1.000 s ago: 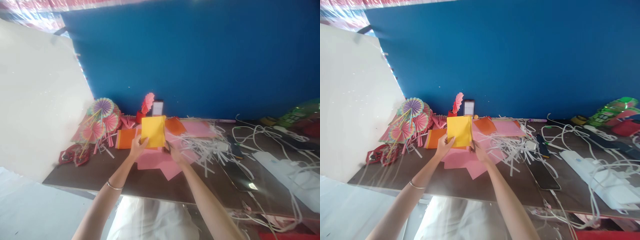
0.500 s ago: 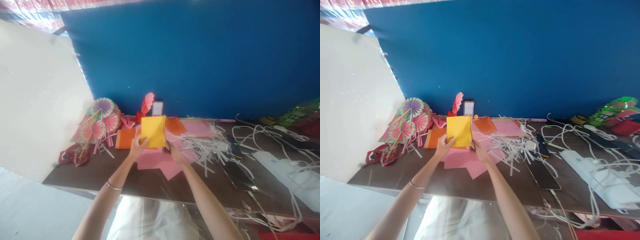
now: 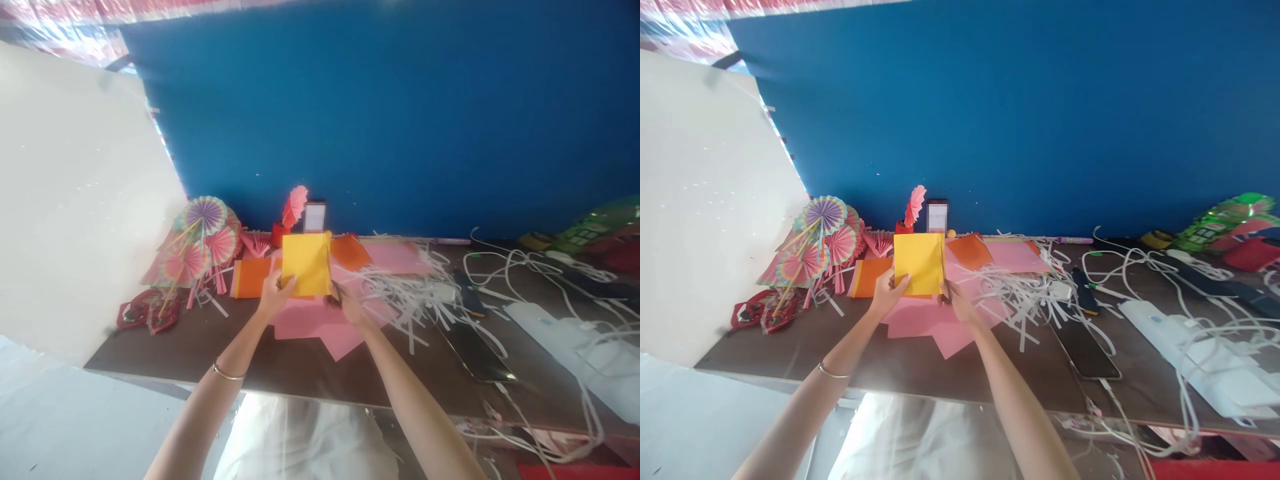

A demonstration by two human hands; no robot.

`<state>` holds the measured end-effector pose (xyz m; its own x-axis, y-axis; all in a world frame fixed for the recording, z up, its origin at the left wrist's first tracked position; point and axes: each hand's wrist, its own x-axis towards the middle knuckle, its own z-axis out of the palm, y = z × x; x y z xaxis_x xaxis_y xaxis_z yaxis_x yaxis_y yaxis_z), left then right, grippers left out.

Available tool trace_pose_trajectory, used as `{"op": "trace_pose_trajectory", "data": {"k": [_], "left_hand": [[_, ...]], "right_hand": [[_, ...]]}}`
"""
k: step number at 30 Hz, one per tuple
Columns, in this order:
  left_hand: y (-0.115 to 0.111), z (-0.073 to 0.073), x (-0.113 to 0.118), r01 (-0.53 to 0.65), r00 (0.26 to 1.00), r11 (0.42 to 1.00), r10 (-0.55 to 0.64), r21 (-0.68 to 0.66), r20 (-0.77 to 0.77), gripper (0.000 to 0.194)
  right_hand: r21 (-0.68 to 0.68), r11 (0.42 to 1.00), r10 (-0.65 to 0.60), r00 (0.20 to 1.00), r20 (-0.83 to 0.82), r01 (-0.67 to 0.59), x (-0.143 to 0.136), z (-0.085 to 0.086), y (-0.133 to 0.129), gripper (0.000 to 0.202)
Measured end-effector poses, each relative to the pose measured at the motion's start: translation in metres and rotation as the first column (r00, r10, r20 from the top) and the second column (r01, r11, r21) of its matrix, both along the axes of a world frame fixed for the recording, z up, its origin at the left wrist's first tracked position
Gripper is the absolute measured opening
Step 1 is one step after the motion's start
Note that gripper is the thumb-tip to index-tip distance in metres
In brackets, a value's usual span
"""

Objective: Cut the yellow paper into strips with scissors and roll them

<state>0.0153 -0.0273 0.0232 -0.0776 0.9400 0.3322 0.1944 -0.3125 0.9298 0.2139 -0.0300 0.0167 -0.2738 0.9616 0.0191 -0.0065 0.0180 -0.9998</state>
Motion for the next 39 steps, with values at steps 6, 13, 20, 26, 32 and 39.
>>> {"op": "trace_pose_trajectory", "data": {"k": [6, 13, 20, 26, 32, 39], "left_hand": [[0.0000, -0.0004, -0.0001, 0.015, 1.000, 1.000, -0.014, 0.011, -0.004, 0.030], [-0.0016, 0.0016, -0.0001, 0.016, 1.000, 1.000, -0.016, 0.008, -0.016, 0.029], [0.0004, -0.0015, 0.0010, 0.052, 0.998, 0.999, -0.052, -0.013, -0.020, 0.027], [0.0008, -0.0013, -0.0005, 0.070, 0.997, 0.997, -0.071, -0.009, -0.009, 0.027], [0.0004, -0.0010, -0.0009, 0.061, 0.998, 0.998, -0.061, -0.002, -0.027, 0.027], [-0.0007, 0.0021, -0.0005, 0.091, 0.995, 0.996, -0.091, -0.015, -0.046, 0.025]], "right_hand": [[-0.011, 1.000, 0.001, 1.000, 0.003, -0.001, -0.0003, 0.0039, -0.0015, 0.041], [0.006, 1.000, -0.003, 1.000, 0.018, 0.003, 0.0002, 0.0016, -0.0009, 0.039], [0.048, 0.999, 0.015, 1.000, 0.023, -0.016, 0.0014, 0.0017, -0.0011, 0.045], [0.045, 0.999, 0.007, 0.999, 0.032, -0.009, 0.0030, -0.0012, 0.0003, 0.044], [0.026, 0.999, 0.026, 1.000, 0.002, -0.026, 0.0017, 0.0058, -0.0023, 0.044], [0.017, 1.000, -0.015, 1.000, -0.019, 0.015, 0.0021, 0.0061, -0.0033, 0.041]]}}
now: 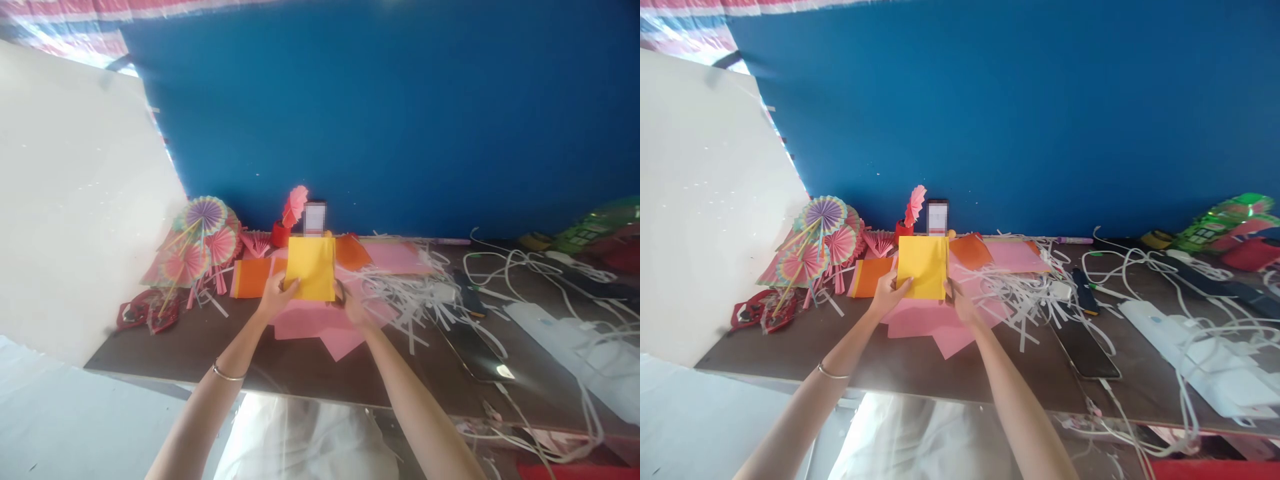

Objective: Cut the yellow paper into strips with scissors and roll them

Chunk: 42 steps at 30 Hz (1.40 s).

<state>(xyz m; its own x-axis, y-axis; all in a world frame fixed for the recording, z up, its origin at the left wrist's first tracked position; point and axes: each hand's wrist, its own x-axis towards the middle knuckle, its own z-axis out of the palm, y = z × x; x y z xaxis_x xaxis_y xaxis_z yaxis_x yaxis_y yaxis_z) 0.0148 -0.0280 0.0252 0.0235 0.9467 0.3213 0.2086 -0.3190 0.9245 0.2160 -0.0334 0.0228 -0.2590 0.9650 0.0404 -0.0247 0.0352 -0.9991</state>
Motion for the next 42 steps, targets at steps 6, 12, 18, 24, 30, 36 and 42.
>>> {"op": "trace_pose_trajectory", "data": {"k": [6, 12, 18, 24, 30, 36, 42], "left_hand": [[-0.002, 0.003, 0.000, 0.004, 1.000, 1.000, -0.004, 0.000, -0.008, 0.027], [-0.003, 0.005, 0.001, 0.006, 1.000, 1.000, -0.005, 0.013, -0.030, 0.027], [-0.002, 0.003, 0.000, 0.054, 0.998, 0.998, -0.054, 0.015, -0.014, 0.027], [-0.001, 0.003, 0.000, 0.041, 0.999, 0.999, -0.041, 0.011, -0.028, 0.028], [-0.003, 0.002, 0.003, 0.060, 0.998, 0.998, -0.060, 0.001, -0.026, 0.026], [-0.003, 0.001, 0.002, 0.066, 0.998, 0.998, -0.066, -0.010, -0.018, 0.026], [-0.003, 0.001, 0.002, 0.048, 0.998, 0.999, -0.048, -0.001, -0.033, 0.027]], "right_hand": [[0.001, 1.000, 0.004, 1.000, 0.000, -0.004, 0.001, -0.007, 0.005, 0.040], [-0.004, 1.000, -0.026, 0.999, -0.040, 0.026, 0.003, -0.011, 0.006, 0.043], [-0.008, 1.000, -0.019, 0.998, -0.063, 0.019, 0.003, -0.010, 0.007, 0.043], [-0.015, 1.000, -0.025, 0.997, -0.074, 0.024, 0.003, -0.011, 0.006, 0.045], [-0.017, 0.999, -0.051, 0.990, -0.131, 0.049, 0.003, -0.013, 0.006, 0.047], [-0.011, 0.999, -0.033, 0.995, -0.090, 0.032, 0.002, -0.005, 0.004, 0.048], [0.006, 1.000, -0.012, 0.998, -0.062, 0.012, 0.002, 0.003, 0.002, 0.046]]}}
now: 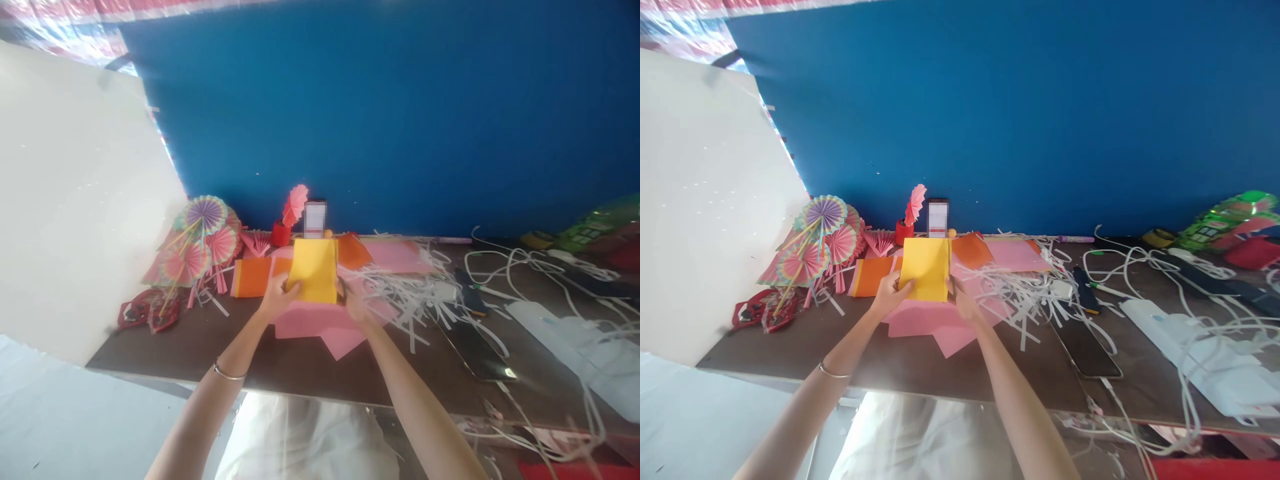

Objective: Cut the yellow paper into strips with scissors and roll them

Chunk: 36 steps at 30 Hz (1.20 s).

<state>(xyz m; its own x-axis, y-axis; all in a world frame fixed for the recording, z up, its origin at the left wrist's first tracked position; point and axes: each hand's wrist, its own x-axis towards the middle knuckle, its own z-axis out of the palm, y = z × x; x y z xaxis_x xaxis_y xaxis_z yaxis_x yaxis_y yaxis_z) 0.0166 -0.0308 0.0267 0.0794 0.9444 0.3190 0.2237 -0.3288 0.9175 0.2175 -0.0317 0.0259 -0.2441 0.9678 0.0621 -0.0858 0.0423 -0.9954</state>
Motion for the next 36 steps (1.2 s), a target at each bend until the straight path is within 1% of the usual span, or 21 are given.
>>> {"op": "trace_pose_trajectory", "data": {"k": [3, 8, 12, 16, 21, 24, 30, 36], "left_hand": [[-0.001, 0.001, 0.000, 0.010, 1.000, 1.000, -0.010, -0.006, -0.003, 0.027], [0.000, 0.001, -0.001, 0.001, 1.000, 1.000, -0.001, -0.008, -0.016, 0.029], [0.001, -0.002, -0.001, 0.007, 0.999, 1.000, -0.007, 0.009, -0.033, 0.027], [0.002, -0.003, -0.001, 0.014, 0.997, 1.000, -0.013, 0.021, -0.071, 0.026], [0.002, -0.004, 0.000, 0.024, 0.994, 1.000, -0.021, 0.019, -0.111, 0.026], [0.002, -0.004, -0.001, 0.019, 0.995, 1.000, -0.017, 0.022, -0.097, 0.026], [0.003, -0.004, 0.000, 0.019, 0.997, 1.000, -0.017, 0.023, -0.071, 0.027], [0.002, -0.005, 0.000, 0.006, 0.994, 1.000, -0.003, 0.031, -0.105, 0.027]], "right_hand": [[-0.011, 1.000, -0.020, 0.999, 0.031, 0.021, 0.000, 0.001, 0.000, 0.045], [-0.017, 1.000, -0.015, 1.000, 0.016, 0.015, -0.001, 0.004, -0.002, 0.047], [-0.009, 0.997, -0.073, 0.997, 0.040, 0.073, 0.000, 0.005, -0.004, 0.047], [-0.018, 0.993, -0.113, 0.993, 0.029, 0.114, 0.001, 0.004, -0.004, 0.049], [0.006, 0.994, -0.105, 0.994, 0.021, 0.105, 0.001, 0.005, -0.004, 0.050], [-0.005, 0.994, -0.110, 0.994, 0.022, 0.110, 0.001, 0.006, -0.004, 0.050], [-0.014, 0.998, -0.056, 0.998, -0.005, 0.056, -0.002, 0.010, -0.007, 0.048], [-0.045, 0.996, -0.074, 0.997, -0.005, 0.074, -0.003, 0.011, -0.008, 0.044]]}}
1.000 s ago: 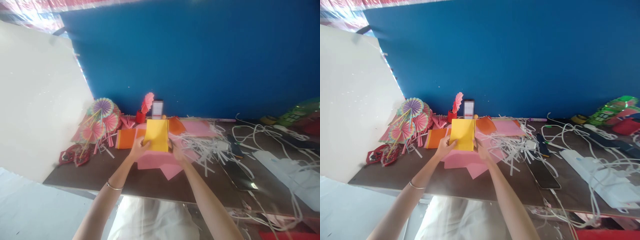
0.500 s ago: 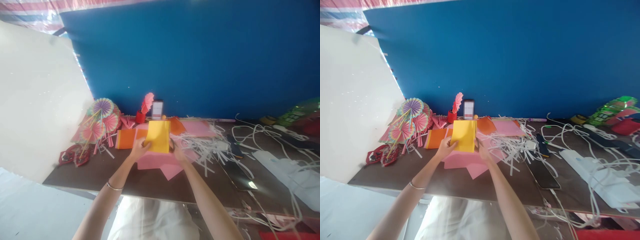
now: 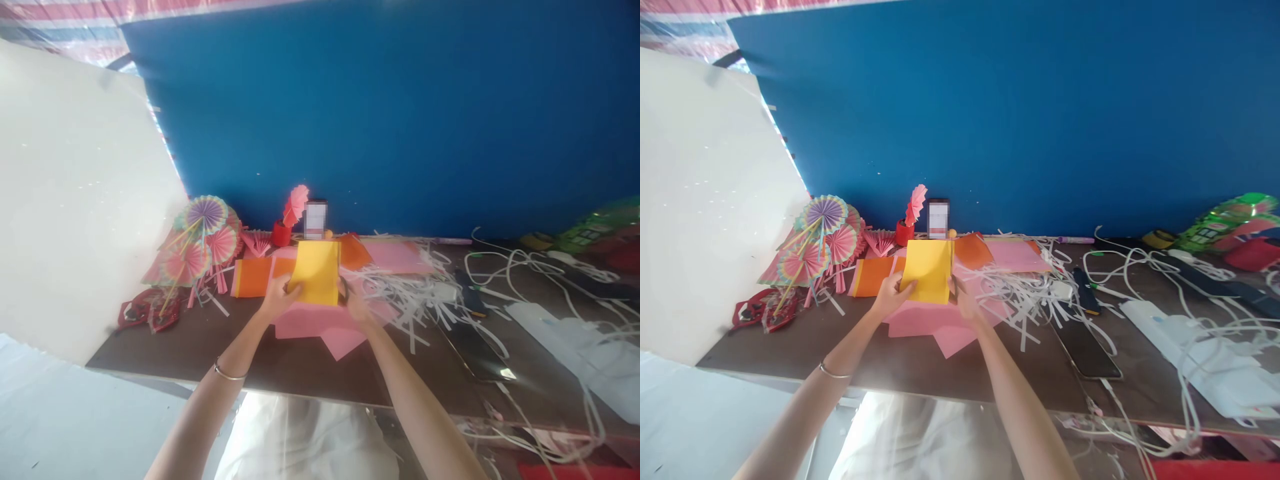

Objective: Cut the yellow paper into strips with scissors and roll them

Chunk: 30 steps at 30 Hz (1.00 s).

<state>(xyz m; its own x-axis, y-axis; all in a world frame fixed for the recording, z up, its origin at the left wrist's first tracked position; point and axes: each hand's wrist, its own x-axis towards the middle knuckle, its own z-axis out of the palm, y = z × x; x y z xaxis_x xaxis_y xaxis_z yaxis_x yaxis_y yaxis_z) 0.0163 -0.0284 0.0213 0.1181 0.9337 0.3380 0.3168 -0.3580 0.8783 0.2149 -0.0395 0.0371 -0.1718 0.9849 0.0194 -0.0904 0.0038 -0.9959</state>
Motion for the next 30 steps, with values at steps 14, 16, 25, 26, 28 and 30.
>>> {"op": "trace_pose_trajectory", "data": {"k": [14, 16, 25, 26, 28, 30], "left_hand": [[-0.0014, 0.0033, -0.0012, 0.023, 0.999, 1.000, -0.023, -0.008, 0.024, 0.026], [-0.0014, 0.0032, -0.0013, 0.033, 0.999, 0.999, -0.033, -0.007, 0.014, 0.026], [-0.0007, 0.0012, -0.0015, 0.014, 1.000, 1.000, -0.014, 0.017, -0.023, 0.026], [-0.0006, 0.0012, -0.0016, 0.015, 1.000, 1.000, -0.015, 0.019, -0.023, 0.026], [-0.0005, 0.0014, -0.0017, 0.015, 1.000, 1.000, -0.014, 0.017, -0.027, 0.026], [-0.0007, 0.0021, -0.0018, 0.015, 0.999, 1.000, -0.015, 0.013, -0.032, 0.026]], "right_hand": [[0.027, 0.999, -0.026, 0.999, 0.035, 0.025, 0.0028, 0.0001, 0.0005, 0.047], [0.033, 0.999, -0.037, 0.999, 0.038, 0.035, 0.0034, -0.0005, 0.0013, 0.048], [0.035, 0.999, -0.025, 0.999, 0.039, 0.024, 0.0021, -0.0017, 0.0024, 0.047], [0.036, 0.999, -0.026, 0.999, 0.040, 0.024, 0.0020, -0.0009, 0.0018, 0.047], [0.036, 0.999, -0.031, 0.999, 0.037, 0.030, 0.0021, 0.0005, 0.0011, 0.047], [0.032, 0.998, -0.051, 0.998, 0.031, 0.050, 0.0025, 0.0010, 0.0011, 0.047]]}}
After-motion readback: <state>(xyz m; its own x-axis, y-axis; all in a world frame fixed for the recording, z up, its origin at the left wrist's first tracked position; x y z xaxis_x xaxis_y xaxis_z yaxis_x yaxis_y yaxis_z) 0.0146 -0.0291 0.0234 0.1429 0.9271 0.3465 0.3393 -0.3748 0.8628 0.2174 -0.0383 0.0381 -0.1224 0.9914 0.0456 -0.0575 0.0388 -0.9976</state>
